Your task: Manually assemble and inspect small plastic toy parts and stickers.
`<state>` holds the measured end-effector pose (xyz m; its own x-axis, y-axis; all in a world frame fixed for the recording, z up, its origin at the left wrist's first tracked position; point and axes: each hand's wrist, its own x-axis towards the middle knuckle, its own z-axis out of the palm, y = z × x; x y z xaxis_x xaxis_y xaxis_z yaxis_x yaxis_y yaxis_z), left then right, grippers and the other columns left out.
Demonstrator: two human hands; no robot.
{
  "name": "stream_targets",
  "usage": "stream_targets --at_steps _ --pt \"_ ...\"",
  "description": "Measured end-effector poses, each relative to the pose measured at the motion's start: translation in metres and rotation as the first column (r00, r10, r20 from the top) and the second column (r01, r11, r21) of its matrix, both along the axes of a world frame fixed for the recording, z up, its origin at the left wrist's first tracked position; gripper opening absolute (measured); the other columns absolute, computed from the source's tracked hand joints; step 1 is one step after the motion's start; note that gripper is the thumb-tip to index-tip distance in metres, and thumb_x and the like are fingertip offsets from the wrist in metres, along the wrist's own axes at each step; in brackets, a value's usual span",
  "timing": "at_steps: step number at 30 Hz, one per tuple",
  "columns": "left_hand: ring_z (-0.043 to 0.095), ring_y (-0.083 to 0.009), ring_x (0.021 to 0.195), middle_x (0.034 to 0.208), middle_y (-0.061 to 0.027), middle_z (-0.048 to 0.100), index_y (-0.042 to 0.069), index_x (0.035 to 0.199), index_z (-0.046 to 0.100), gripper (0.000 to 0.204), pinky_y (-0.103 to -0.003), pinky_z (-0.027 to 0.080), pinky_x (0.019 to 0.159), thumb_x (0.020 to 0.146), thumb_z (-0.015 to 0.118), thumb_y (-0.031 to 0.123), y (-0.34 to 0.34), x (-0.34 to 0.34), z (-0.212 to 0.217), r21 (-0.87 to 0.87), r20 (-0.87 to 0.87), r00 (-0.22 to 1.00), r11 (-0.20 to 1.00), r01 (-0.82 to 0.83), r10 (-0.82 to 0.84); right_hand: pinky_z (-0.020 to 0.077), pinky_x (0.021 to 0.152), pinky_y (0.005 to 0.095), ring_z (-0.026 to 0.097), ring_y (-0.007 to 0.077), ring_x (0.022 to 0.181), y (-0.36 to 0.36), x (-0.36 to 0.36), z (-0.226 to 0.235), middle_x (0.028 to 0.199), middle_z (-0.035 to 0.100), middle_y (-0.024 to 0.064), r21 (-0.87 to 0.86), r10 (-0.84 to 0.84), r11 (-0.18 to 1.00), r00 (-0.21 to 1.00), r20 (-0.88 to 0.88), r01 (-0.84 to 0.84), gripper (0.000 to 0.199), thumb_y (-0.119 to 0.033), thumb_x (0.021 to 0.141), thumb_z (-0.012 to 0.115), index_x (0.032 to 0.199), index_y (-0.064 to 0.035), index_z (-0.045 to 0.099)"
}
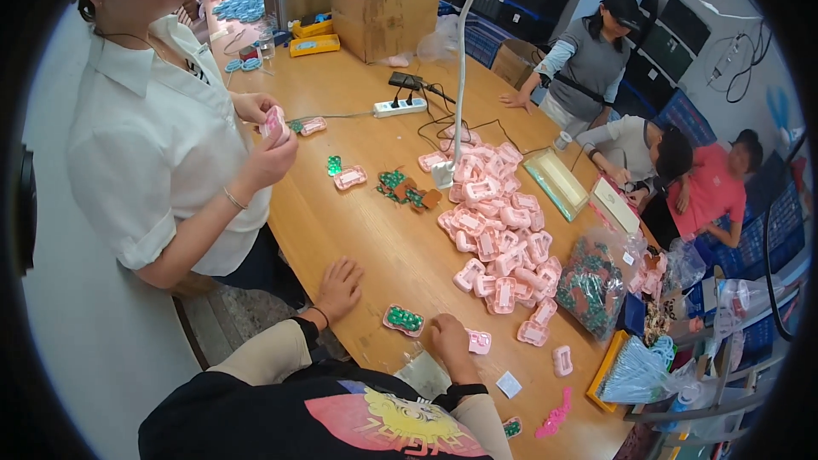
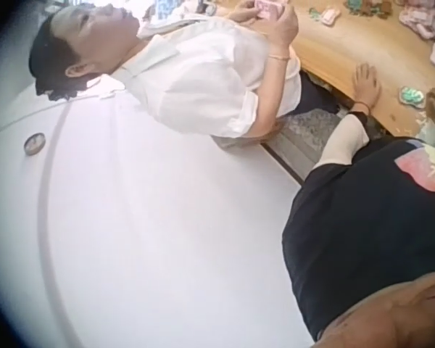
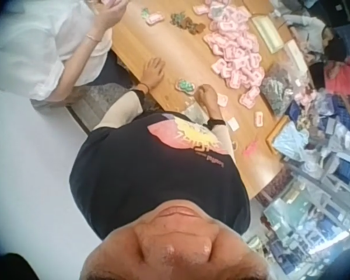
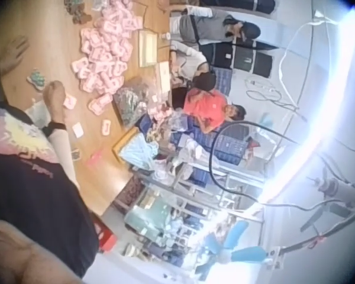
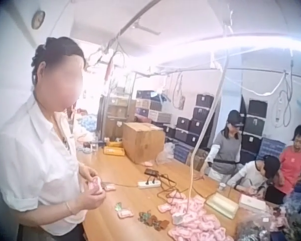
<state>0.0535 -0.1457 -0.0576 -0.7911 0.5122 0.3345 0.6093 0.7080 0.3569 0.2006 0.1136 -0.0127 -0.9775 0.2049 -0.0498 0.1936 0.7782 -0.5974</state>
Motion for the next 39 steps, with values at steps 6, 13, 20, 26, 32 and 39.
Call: stream_targets --at_steps 6,13,20,26,32,39 --pt "0.034 -0.0299 0.126 0.131 -0.0131 0.043 0.009 0.117 0.053 0.041 -0.045 0.023 0.105 0.079 0.054 0.025 0.003 0.0 -0.007 0.016 0.017 1.0 1.0 0.007 -0.007 0.047 0.081 0.0379 0.058 0.0311 0.093 0.001 0.005 -0.009 0.098 0.062 0.0143 0.095 0.044 0.995 0.999 -0.022 -0.042 0.019 -0.014 0.075 0.056 0.089 -0.0031 0.064" --pt "0.033 -0.0306 0.127 0.132 -0.0135 0.042 0.009 0.119 0.052 0.043 -0.046 0.022 0.106 0.08 0.053 0.026 -0.001 0.0 -0.009 0.025 0.01 1.0 1.0 0.012 -0.012 0.0455 0.083 0.0391 0.058 0.0308 0.093 0.002 0.001 0.003 0.095 0.063 0.0141 0.179 0.106 0.976 0.99 0.09 -0.121 0.019 -0.014 0.074 0.056 0.089 -0.0041 0.064" --pt "0.032 -0.0306 0.127 0.133 -0.013 0.042 0.01 0.12 0.052 0.043 -0.046 0.022 0.106 0.08 0.053 0.026 0.002 0.0 -0.005 0.027 0.013 1.0 1.0 0.015 -0.015 0.0357 0.091 0.0509 0.059 0.0283 0.091 0.008 0.006 -0.01 0.096 0.064 0.012 0.193 0.075 0.978 0.996 0.037 -0.081 0.019 -0.017 0.076 0.056 0.091 -0.0085 0.064" --pt "0.032 -0.0302 0.127 0.133 -0.0126 0.042 0.01 0.12 0.052 0.043 -0.044 0.023 0.106 0.08 0.053 0.026 -0.001 0.001 -0.006 0.029 0.029 1.0 1.0 0.006 -0.006 0.0327 0.094 0.0558 0.059 0.0264 0.095 0.004 0.004 -0.001 0.098 0.064 0.0096 0.149 0.048 0.987 0.991 0.123 -0.066 0.018 -0.018 0.077 0.055 0.091 -0.01 0.064" --pt "0.032 -0.0298 0.127 0.133 -0.0123 0.042 0.011 0.12 0.052 0.043 -0.044 0.022 0.106 0.08 0.053 0.026 -0.001 0.002 -0.004 0.032 0.021 1.0 0.999 0.014 -0.014 0.0313 0.095 0.0563 0.058 0.0258 0.099 0.007 0.007 -0.01 0.103 0.063 0.009 0.132 0.035 0.99 0.998 0.055 -0.042 0.02 -0.019 0.078 0.054 0.093 -0.0108 0.064" --pt "0.033 -0.0305 0.126 0.131 -0.0131 0.043 0.009 0.118 0.052 0.042 -0.044 0.023 0.105 0.079 0.054 0.024 -0.001 0.005 -0.002 0.029 0.013 1.0 0.999 0.019 -0.019 0.0319 0.095 0.0556 0.057 0.0245 0.102 0.006 0.009 -0.01 0.108 0.062 0.0081 0.14 0.035 0.989 0.995 0.097 -0.048 0.021 -0.019 0.078 0.055 0.095 -0.0112 0.065"
